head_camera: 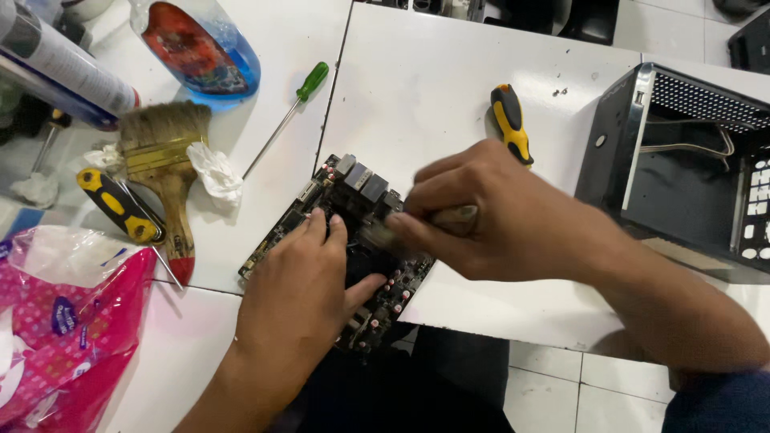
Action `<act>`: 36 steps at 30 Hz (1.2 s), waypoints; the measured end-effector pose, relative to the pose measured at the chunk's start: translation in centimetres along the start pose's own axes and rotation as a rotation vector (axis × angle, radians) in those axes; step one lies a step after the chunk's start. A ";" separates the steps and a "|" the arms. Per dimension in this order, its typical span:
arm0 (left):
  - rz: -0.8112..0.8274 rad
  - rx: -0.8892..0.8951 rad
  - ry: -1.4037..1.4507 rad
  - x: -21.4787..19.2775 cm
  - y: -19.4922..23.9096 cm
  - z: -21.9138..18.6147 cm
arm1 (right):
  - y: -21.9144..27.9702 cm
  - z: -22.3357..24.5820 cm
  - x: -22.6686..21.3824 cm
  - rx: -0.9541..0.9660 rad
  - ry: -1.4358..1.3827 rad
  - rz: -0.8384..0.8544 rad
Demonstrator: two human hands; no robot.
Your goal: The person sprays a liquid onto a motherboard and then uses a brush to scrub the surface. They continue to brush different areas of the board, including around the CPU socket and expansion slots, to remove dust and debris.
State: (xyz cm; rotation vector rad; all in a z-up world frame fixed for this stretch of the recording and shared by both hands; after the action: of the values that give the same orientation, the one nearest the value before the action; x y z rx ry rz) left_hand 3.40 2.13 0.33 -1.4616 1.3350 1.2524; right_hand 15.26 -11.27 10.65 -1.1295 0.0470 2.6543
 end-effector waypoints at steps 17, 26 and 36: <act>0.058 0.178 0.267 0.4 -2.7 1.8 | 0.5 0.6 -0.5 -0.183 0.233 -0.255; 0.164 0.094 0.202 0.6 -2.6 1.0 | 1.0 2.3 2.0 0.211 0.323 0.095; 0.254 0.090 0.186 -0.5 -2.3 0.8 | -2.1 3.1 0.3 -0.006 0.472 -0.251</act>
State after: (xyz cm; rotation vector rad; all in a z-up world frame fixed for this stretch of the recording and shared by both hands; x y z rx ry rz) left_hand 5.57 3.33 0.49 -1.4045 1.7231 1.2180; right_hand 13.40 -8.79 12.79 -1.6209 -0.0158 2.1264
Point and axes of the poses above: each hand's wrist, its own y-axis away from the middle knuckle, its own x-axis out of the palm, z = x × y, the point moved 5 cm from there along -y, towards the middle knuckle, and after that the axes turned 1 degree about z, right-handed, at the moved point
